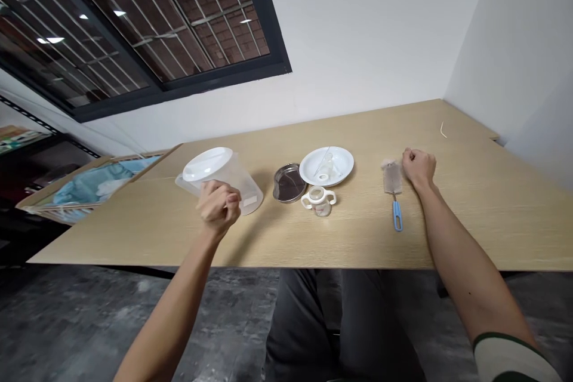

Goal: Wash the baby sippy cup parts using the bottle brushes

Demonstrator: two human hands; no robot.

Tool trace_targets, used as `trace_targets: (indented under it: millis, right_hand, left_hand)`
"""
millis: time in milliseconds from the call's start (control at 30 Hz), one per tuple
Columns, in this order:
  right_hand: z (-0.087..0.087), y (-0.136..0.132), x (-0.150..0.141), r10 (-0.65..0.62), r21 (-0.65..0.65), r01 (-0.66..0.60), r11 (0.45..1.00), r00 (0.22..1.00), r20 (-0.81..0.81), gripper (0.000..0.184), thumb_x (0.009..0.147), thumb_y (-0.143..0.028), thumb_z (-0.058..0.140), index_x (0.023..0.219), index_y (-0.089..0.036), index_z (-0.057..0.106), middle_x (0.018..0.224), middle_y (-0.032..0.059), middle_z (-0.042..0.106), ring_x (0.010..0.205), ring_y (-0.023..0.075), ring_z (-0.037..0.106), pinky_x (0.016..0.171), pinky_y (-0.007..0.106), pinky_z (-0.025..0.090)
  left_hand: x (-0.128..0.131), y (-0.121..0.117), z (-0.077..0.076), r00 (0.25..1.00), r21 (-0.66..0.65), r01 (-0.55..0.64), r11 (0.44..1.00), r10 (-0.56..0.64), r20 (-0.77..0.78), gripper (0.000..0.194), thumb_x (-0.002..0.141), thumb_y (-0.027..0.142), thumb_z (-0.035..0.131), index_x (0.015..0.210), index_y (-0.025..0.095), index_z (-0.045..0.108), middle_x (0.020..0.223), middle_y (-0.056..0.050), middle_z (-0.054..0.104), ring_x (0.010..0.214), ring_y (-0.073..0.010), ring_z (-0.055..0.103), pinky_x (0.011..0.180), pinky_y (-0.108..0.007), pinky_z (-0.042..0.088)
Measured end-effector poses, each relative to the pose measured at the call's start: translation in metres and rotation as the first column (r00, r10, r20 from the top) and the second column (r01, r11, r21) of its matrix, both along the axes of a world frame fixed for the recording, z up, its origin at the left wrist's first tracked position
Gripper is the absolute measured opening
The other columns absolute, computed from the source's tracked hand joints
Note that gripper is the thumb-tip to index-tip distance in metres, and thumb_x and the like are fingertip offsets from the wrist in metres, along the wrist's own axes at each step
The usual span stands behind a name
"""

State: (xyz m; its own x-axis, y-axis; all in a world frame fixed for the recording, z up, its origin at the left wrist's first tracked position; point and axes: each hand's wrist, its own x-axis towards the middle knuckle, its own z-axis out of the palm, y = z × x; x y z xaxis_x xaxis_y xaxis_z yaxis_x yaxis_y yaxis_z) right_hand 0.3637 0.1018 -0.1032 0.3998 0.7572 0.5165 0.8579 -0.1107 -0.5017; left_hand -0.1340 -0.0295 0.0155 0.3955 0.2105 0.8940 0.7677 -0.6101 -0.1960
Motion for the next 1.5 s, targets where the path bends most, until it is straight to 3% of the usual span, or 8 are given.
trace_targets:
  millis: [100,300,467,667,900,1167,1500]
  right_hand:
    - [-0.001,0.001,0.001,0.001,0.016,-0.001,1.0,1.0,0.01,0.041,0.091,-0.036,0.039,0.059,-0.018,0.059,0.061,0.0091,0.063,0.056,0.017,0.042,0.066,0.033,0.029]
    - [0.001,0.0,0.0,-0.005,0.006,0.005,1.0,1.0,0.009,0.044,0.091,-0.037,0.038,0.059,-0.017,0.06,0.061,0.0103,0.064,0.057,0.018,0.045,0.066,0.033,0.029]
    - [0.002,0.0,0.0,0.002,-0.005,-0.002,1.0,1.0,0.008,0.044,0.091,-0.038,0.037,0.059,-0.017,0.06,0.062,0.0101,0.064,0.058,0.0178,0.047,0.067,0.033,0.03]
    - [0.003,-0.001,0.0,-0.001,0.01,0.001,1.0,1.0,0.018,0.044,0.091,-0.038,0.038,0.056,-0.019,0.056,0.059,0.008,0.062,0.056,0.0167,0.043,0.066,0.032,0.029]
    - [0.004,0.0,0.003,-0.028,0.012,0.028,1.0,0.999,0.034,0.044,0.091,-0.038,0.038,0.055,-0.02,0.054,0.058,0.0071,0.06,0.055,0.0165,0.042,0.063,0.032,0.027]
    - [0.004,0.0,0.006,-0.04,0.014,0.039,0.999,0.999,0.024,0.042,0.09,-0.037,0.041,0.052,-0.02,0.05,0.054,0.0045,0.055,0.055,0.0158,0.038,0.063,0.032,0.026]
    - [0.006,-0.002,0.01,-0.043,0.046,0.045,0.998,0.998,-0.039,0.04,0.088,-0.036,0.041,0.051,-0.023,0.033,0.05,-0.0026,0.035,0.054,0.0135,0.033,0.062,0.032,0.024]
  left_hand:
    - [0.026,0.017,-0.005,0.996,-0.075,0.091,0.993,-0.09,0.019,0.05,0.102,0.036,0.034,0.054,0.022,0.045,0.049,-0.002,0.058,0.054,-0.0182,0.049,0.065,-0.04,0.034]
    - [0.065,0.057,-0.015,0.996,-0.232,0.08,0.969,-0.066,0.068,0.063,0.101,0.053,0.019,0.051,0.023,0.042,0.048,-0.004,0.054,0.055,-0.0192,0.05,0.066,-0.041,0.035]
    - [0.082,0.092,-0.023,0.997,-0.23,0.067,0.971,-0.053,0.063,0.045,0.1,0.04,0.032,0.06,0.023,0.043,0.055,-0.003,0.053,0.057,-0.0182,0.048,0.067,-0.038,0.036]
    - [0.089,0.12,-0.046,0.959,-0.23,0.062,0.971,0.006,0.284,0.024,0.097,0.033,0.043,0.075,0.023,0.046,0.068,-0.003,0.055,0.066,-0.0189,0.049,0.066,-0.034,0.038]
    - [0.078,0.125,-0.067,0.98,-0.299,0.027,0.954,0.034,0.197,0.032,0.092,0.029,0.048,0.062,0.022,0.041,0.058,0.0,0.047,0.06,-0.0173,0.044,0.066,-0.035,0.034]
    - [0.065,0.121,-0.072,0.981,-0.331,-0.02,0.943,0.082,0.176,0.044,0.092,0.03,0.05,0.052,0.021,0.034,0.05,0.001,0.04,0.058,-0.0164,0.042,0.064,-0.034,0.032]
    - [0.062,0.118,-0.076,0.972,-0.385,-0.041,0.922,0.127,0.2,0.035,0.092,0.029,0.05,0.059,0.022,0.038,0.056,0.001,0.044,0.059,-0.0167,0.042,0.067,-0.035,0.033]
